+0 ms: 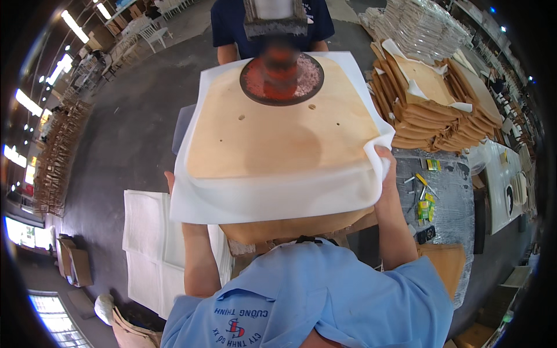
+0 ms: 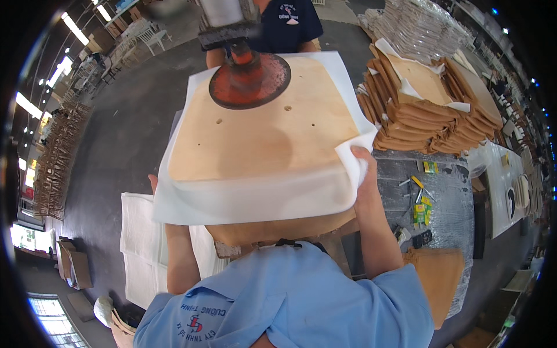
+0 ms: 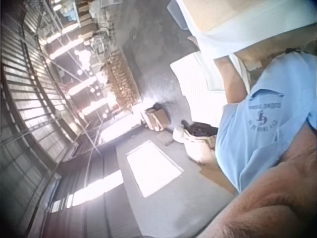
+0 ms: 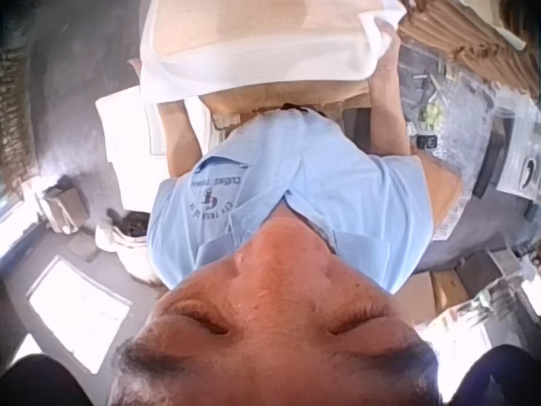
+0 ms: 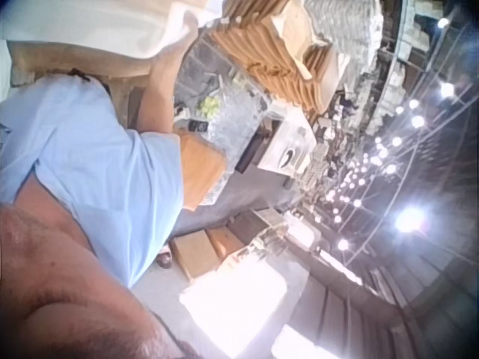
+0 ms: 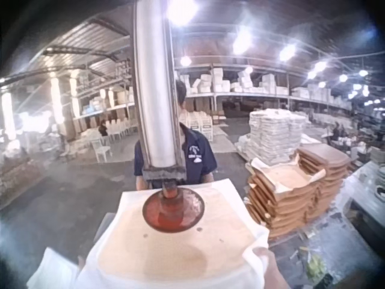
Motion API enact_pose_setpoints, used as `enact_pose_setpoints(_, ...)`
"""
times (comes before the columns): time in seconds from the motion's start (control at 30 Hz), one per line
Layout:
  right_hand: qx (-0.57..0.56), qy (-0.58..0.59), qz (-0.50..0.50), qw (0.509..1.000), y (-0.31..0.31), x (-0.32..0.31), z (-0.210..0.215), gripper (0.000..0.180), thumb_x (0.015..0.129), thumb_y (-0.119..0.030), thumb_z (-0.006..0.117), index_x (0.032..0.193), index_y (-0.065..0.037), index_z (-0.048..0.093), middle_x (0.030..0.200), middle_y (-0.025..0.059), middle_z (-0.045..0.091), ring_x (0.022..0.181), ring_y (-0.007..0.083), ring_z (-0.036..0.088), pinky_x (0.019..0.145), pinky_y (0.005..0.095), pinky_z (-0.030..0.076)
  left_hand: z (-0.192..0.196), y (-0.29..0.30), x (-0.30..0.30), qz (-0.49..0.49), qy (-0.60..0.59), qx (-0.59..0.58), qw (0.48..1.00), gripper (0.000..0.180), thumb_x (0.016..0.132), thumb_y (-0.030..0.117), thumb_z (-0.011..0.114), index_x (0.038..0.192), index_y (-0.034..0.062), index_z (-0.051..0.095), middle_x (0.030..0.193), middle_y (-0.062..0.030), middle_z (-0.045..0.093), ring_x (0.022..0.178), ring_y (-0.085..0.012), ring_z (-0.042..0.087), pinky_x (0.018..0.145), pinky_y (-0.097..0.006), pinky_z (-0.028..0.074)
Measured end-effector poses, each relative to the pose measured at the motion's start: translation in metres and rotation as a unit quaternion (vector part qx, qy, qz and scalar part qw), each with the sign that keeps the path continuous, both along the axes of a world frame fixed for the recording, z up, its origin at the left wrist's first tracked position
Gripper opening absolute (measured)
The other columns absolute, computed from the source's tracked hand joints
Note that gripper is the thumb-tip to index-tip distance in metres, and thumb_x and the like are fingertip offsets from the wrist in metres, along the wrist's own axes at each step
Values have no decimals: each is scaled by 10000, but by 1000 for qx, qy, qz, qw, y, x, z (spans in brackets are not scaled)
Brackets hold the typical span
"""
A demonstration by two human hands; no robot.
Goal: The person assembles a chair seat by layering a brown fabric and a white foam sheet over a wooden base, then uses a pneumatic staple gun to secure the materials around the edges. The person repeats this process for a second seat, handling the fabric, foam, and staple gun throughout.
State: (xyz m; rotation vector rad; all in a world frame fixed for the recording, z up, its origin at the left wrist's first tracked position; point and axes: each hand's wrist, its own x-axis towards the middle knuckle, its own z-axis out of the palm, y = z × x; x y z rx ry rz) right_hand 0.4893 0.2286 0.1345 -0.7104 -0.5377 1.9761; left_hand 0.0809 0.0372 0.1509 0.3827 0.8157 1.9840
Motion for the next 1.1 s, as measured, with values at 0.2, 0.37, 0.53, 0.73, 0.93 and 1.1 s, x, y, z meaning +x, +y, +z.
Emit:
enact_pose_setpoints(0.2, 23, 30, 83, 996, 16, 7, -15, 622, 911, -305, 682, 1434, 5, 545, 1245, 195, 711, 1076, 320, 734, 953, 438, 610, -6, 1, -33, -70, -6, -165, 984, 591, 1017, 334, 665, 1460, -39, 545, 1350, -201, 681, 1188, -321, 692, 1016, -433, 571)
enact_pose_setpoints(0.37, 46, 90, 57, 993, 27, 26, -13, 695, 1062, -534, 538, 1493, 11, 508, 1400, 197, 652, 1250, 322, 665, 1069, 461, 544, -15, -3, -32, -80, -21, -180, 980, 580, 985, 261, 698, 1450, -49, 544, 1342, -210, 680, 1182, -338, 692, 1016, -445, 577)
enact_pose_setpoints(0.53, -16, 62, 132, 989, 50, 34, -2, 713, 1071, -550, 550, 1490, 26, 521, 1404, 199, 655, 1227, 282, 687, 1050, 451, 562, -35, -11, -33, -129, -46, -201, 970, 607, 992, 277, 689, 1473, -49, 513, 1363, -211, 668, 1192, -342, 687, 1017, -453, 578)
enact_pose_setpoints(0.73, -23, -235, 205, 950, 46, 48, -23, 538, 932, -157, 806, 1374, 82, 614, 1250, 195, 732, 1039, 254, 760, 903, 412, 632, -69, -34, -29, -138, 4, -226, 964, 578, 1013, 235, 687, 1489, -35, 500, 1351, -185, 673, 1190, -307, 690, 1020, -440, 579)
enact_pose_setpoints(0.93, -5, -281, 216, 935, 37, 57, -74, 550, 920, -179, 827, 1384, 38, 626, 1234, 171, 728, 1060, 275, 732, 944, 447, 591, -108, -43, -9, -91, 72, -277, 954, 525, 1021, 124, 689, 1487, -23, 498, 1365, -164, 669, 1190, -283, 691, 1012, -411, 582)
enact_pose_setpoints(1.1, 35, -337, 209, 917, 33, 55, -88, 510, 922, -181, 823, 1358, 27, 659, 1230, 146, 729, 1047, 246, 719, 947, 421, 581, -120, -47, 2, -91, 68, -287, 951, 519, 1012, 106, 721, 1475, 6, 510, 1339, -150, 680, 1181, -259, 687, 985, -410, 593)
